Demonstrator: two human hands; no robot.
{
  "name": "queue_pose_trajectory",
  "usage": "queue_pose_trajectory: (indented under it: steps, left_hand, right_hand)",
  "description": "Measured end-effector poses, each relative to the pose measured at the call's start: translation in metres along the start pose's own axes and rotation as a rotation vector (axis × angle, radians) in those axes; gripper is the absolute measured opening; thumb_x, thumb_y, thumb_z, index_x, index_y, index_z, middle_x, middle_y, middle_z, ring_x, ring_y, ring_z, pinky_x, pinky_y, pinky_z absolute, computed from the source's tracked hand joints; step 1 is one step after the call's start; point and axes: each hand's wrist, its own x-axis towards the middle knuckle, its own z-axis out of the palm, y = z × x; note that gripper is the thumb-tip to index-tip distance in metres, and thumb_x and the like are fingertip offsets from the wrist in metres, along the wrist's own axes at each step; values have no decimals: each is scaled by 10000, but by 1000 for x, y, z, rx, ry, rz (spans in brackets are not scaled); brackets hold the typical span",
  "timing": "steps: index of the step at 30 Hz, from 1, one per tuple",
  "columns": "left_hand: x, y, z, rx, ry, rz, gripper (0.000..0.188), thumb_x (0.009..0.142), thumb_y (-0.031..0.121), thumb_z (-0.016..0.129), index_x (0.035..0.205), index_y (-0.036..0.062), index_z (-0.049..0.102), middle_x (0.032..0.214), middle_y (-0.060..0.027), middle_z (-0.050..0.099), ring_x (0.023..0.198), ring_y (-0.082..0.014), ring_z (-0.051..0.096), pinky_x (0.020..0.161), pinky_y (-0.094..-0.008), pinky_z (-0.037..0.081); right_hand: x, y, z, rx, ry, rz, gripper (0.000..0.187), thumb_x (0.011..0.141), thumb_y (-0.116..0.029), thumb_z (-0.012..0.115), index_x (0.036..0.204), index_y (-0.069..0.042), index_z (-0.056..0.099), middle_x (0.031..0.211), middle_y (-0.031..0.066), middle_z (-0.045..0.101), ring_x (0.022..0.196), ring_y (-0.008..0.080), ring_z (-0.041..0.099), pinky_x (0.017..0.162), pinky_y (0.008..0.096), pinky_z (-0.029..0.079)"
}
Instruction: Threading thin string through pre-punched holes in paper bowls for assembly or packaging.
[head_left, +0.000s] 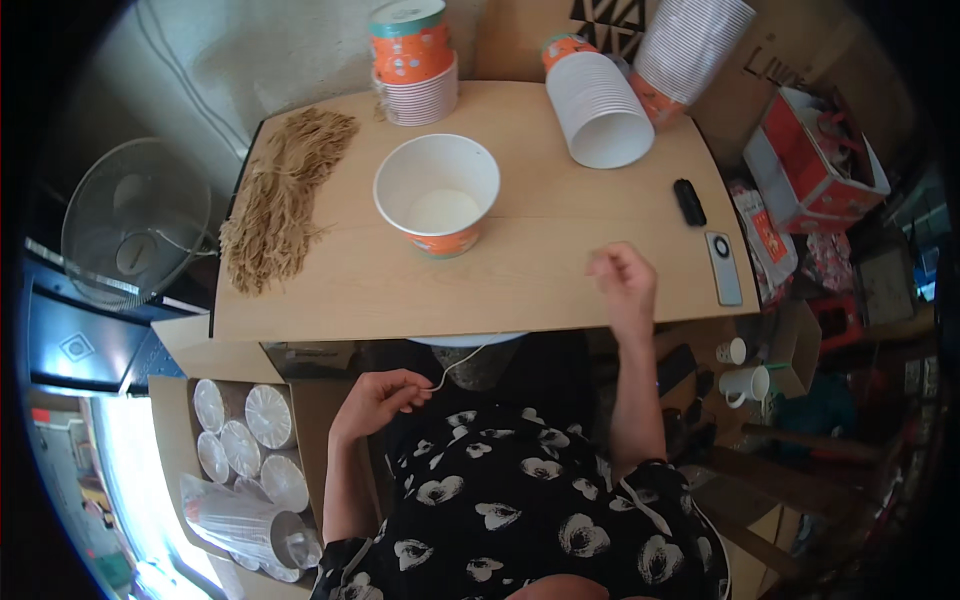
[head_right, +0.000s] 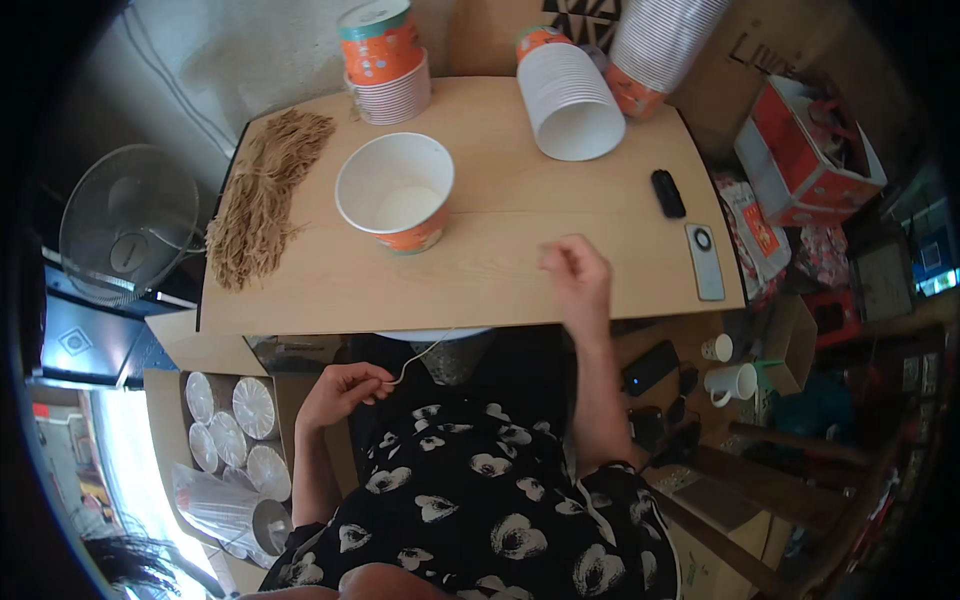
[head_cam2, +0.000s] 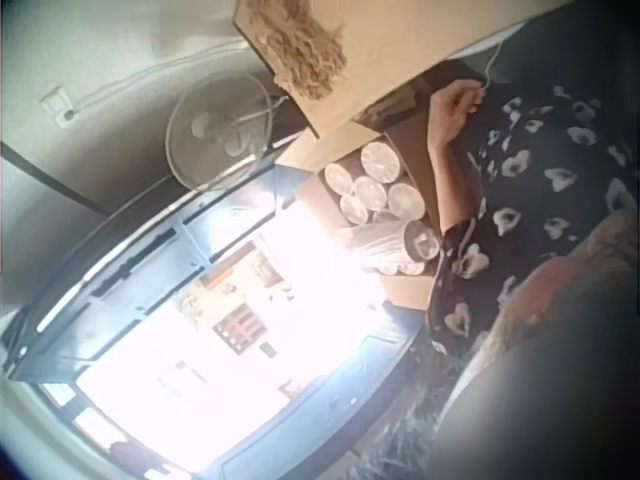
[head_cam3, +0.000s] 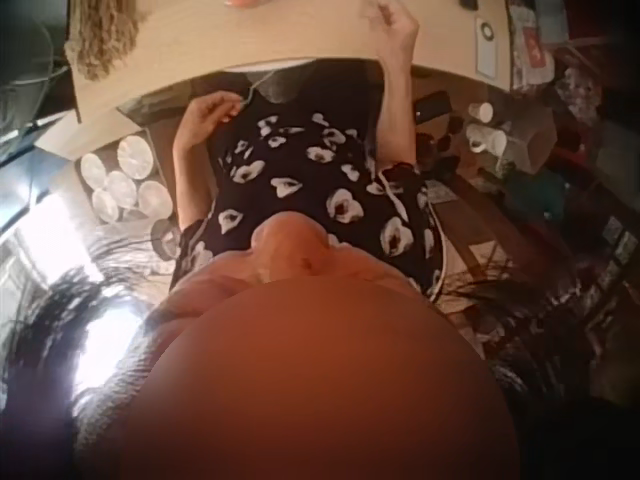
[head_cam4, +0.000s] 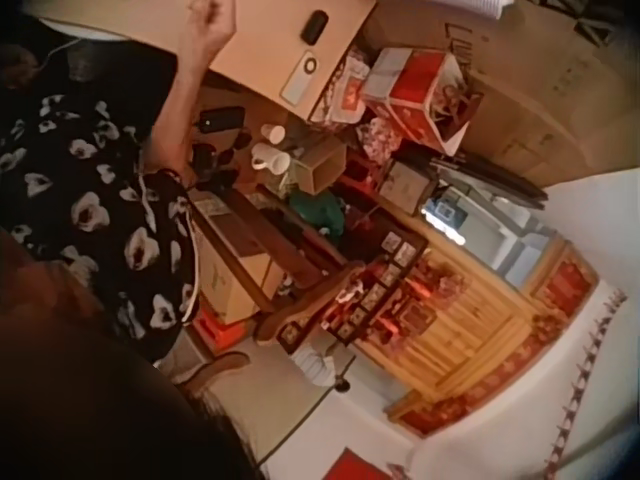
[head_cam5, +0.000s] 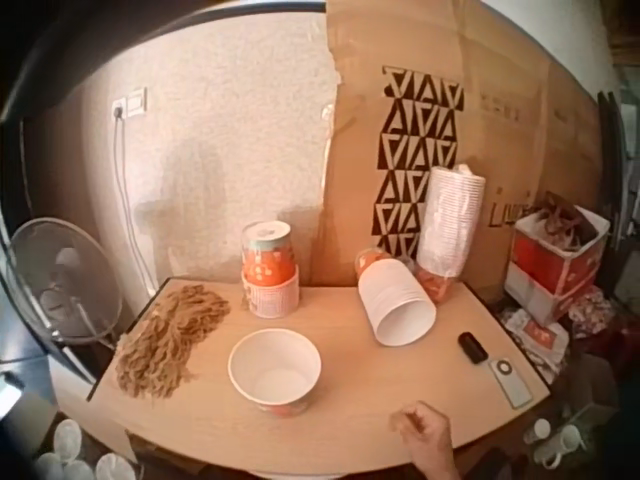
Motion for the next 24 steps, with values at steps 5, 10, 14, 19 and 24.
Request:
queue_pose_trajectory:
  steps: [5,10,14,19,24]
  left_hand:
    - [33,81,65,317,335,405,411,940,34,673,1338,-15,578,1301,-132,648,976,-172,692,764,-289,586]
    - [67,106,91,-225,101,488,381,993,63,629,1349,-36,535,1325,-177,613,1041,-165,682,816,-272,578]
    - [72,91,77,-283,-1,284,167,1031,136,607,1101,-13,632,932,-67,715,824,-121,694,737,-239,560]
    - [77,79,72,-349,184,330,166,1029,140,612,1062,-19,645,906,-75,707,766,-110,676,694,-226,545]
    - [84,73,76,-349,311,373,149,1027,111,608,1067,-29,641,910,-74,708,774,-107,680,696,-225,551]
  right_hand:
    - [-22,-48,39,-83,-367,-236,128,874,61,682,876,-7,573,1174,111,630,896,141,606,750,257,490]
    - [-26,-61,55,-142,-418,-456,160,864,-44,734,848,-11,578,1171,144,642,1028,308,641,826,368,524]
    - [-25,-57,53,-188,-400,-442,145,876,-38,714,864,-6,573,1187,157,635,1060,287,631,883,343,505]
    - [-25,-26,53,-44,-27,-262,38,916,11,632,947,31,622,1128,118,653,954,174,632,816,284,513]
    - [-57,-12,71,61,-118,-20,115,966,-52,643,1038,24,691,1016,62,678,926,121,624,783,251,500]
